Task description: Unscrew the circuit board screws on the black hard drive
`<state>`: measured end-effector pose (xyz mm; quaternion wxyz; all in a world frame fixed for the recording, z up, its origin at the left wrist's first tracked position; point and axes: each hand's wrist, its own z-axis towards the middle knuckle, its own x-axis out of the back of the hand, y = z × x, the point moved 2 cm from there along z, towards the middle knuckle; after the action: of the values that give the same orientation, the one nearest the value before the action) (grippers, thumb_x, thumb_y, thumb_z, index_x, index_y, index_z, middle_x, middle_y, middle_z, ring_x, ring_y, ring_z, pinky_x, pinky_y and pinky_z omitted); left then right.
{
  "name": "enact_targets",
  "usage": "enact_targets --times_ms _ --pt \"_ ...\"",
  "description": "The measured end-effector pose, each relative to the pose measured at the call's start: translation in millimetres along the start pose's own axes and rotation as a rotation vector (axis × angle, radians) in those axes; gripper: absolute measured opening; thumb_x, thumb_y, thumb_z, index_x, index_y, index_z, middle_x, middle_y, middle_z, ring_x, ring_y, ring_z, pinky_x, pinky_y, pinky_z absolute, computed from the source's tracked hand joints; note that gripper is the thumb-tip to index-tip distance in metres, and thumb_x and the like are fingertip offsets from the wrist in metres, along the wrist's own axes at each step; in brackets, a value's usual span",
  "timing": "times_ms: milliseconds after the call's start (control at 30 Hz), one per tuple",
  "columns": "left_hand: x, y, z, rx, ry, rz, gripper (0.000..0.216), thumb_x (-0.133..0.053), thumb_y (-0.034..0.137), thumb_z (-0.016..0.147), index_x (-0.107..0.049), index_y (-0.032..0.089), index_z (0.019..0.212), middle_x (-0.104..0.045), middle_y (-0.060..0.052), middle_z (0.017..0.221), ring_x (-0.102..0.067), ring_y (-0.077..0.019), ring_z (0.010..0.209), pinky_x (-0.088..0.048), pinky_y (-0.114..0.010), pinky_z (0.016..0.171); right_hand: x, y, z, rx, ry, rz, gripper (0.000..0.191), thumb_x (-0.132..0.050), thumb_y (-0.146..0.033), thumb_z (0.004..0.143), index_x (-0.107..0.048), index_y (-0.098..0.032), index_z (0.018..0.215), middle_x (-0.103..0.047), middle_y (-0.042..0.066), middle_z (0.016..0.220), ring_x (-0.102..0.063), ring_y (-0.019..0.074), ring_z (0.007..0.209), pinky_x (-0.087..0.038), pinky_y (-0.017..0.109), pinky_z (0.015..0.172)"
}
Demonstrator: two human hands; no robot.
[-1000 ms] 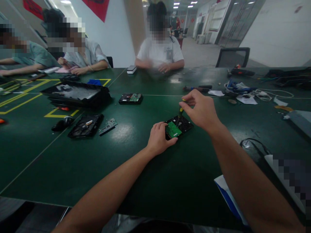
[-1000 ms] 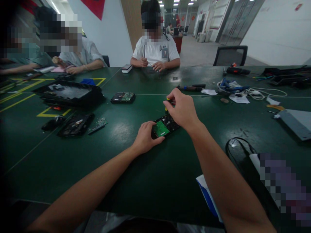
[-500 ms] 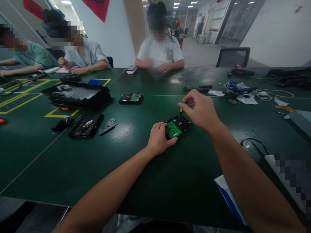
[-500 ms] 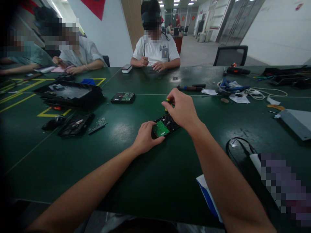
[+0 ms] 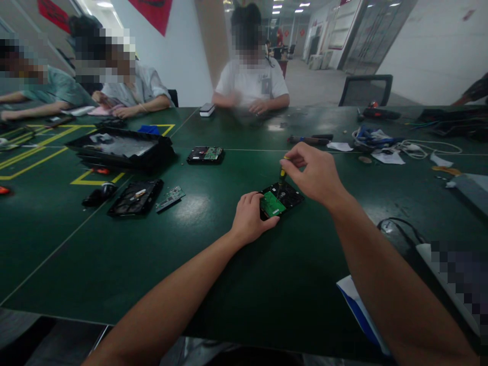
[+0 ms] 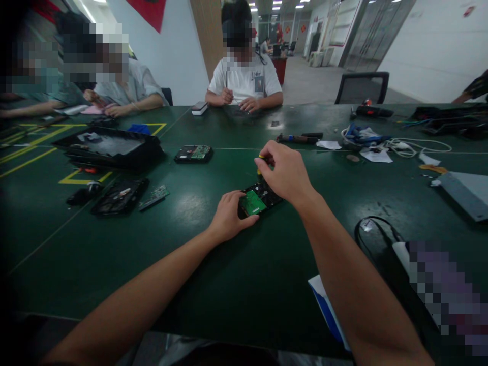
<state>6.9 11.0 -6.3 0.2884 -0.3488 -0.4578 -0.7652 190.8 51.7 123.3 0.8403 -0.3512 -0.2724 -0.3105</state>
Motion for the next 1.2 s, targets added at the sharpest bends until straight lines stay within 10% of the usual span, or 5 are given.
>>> enact_targets --times_ms 1200 --pt "2.5 1.9 0.3 0.013 -0.018 -0.008 0.068 -0.078 0.052 0.077 -0.053 0.019 0.131 -0.058 -0.014 0.136 -0.051 -0.0345 0.131 -0.043 -0.052 0.113 0.7 1.0 0.5 -0.027 0.008 -0.036 0.012 -0.067 -0.03 0.086 -0.061 -0.023 0.092 -0.071 0.006 0.092 -0.067 0.0262 0.084 -0.051 0.04 0.074"
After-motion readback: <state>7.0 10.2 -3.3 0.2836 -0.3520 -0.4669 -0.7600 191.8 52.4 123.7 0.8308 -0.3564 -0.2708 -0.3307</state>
